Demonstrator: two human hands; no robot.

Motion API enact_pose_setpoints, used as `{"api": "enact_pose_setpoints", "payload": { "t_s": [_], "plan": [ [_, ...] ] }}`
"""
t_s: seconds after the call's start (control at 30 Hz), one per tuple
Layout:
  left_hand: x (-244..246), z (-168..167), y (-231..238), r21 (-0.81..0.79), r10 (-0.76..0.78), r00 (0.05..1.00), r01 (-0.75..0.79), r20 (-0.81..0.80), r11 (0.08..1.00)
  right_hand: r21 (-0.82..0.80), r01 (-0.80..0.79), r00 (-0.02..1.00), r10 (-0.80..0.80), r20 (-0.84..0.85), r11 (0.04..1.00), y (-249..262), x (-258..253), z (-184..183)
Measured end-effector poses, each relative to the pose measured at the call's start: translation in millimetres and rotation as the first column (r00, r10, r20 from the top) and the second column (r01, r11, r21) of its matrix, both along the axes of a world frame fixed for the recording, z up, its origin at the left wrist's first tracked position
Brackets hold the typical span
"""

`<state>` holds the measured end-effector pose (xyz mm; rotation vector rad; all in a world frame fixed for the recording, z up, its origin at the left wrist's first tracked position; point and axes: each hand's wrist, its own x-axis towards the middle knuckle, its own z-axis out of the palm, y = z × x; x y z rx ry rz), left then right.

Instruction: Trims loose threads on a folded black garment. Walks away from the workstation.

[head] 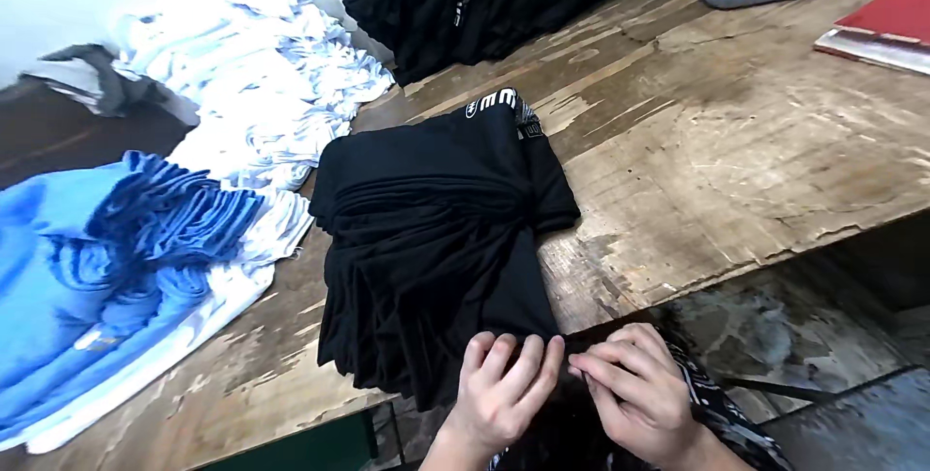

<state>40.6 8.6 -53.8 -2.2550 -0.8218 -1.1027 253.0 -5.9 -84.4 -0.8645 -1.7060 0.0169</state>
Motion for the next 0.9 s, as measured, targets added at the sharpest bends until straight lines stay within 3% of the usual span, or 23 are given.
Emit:
{"api": "enact_pose_setpoints", "payload": {
  "t_s": [0.1, 0.27, 0.33, 0.43, 0.57, 0.63, 0.7, 0.77, 0.8, 0.9],
  "plan": [
    [4, 1, 0, -0.065, 0.037, 0.999, -0.036, 0.008, 0.997, 0.007, 0.050, 0.998, -0.050, 0.030, 0.999, 0, -1, 1],
    [-20, 30, 10, -0.439, 0.167, 0.986, -0.149, 0.002, 0.886, -0.098, 0.167, 0.970, -0.146, 0.194, 0.981, 5, 0, 12],
    [-51, 60, 14, -0.387, 0.231, 0.970, -0.185, 0.076, 0.903, -0.218, 0.218, 0.939, -0.143, 0.314, 0.951, 13, -14, 31],
    [-93, 107, 26, -0.226, 0.325, 0.943, -0.301, 0.077, 0.926, -0.490, 0.269, 0.908, -0.047, 0.417, 0.829, 39, -47, 63],
    [-100, 147, 47, -0.131, 0.371, 0.928, -0.365, 0.026, 0.922, -0.745, 0.145, 0.954, 0.108, 0.280, 0.651, 94, -91, 90],
    [-104, 167, 51, -0.127, 0.420, 0.907, -0.414, 0.022, 0.901, -0.836, -0.058, 0.983, 0.179, 0.049, 0.546, 110, -106, 99],
    [-116, 181, 57, -0.114, 0.480, 0.877, -0.475, 0.028, 0.873, -0.768, -0.294, 0.952, 0.245, -0.184, 0.569, 119, -108, 96],
    [-135, 179, 65, -0.119, 0.521, 0.854, -0.515, 0.022, 0.849, -0.697, -0.429, 0.892, 0.391, -0.227, 0.574, 119, -88, 98],
    [-144, 174, 68, -0.141, 0.518, 0.855, -0.513, 0.003, 0.847, -0.728, -0.414, 0.875, 0.460, -0.152, 0.546, 114, -70, 106],
    [-160, 129, 63, -0.295, 0.461, 0.882, -0.467, -0.092, 0.834, -0.919, -0.157, 0.776, 0.621, 0.111, 0.360, 88, -13, 129]
  ]
}}
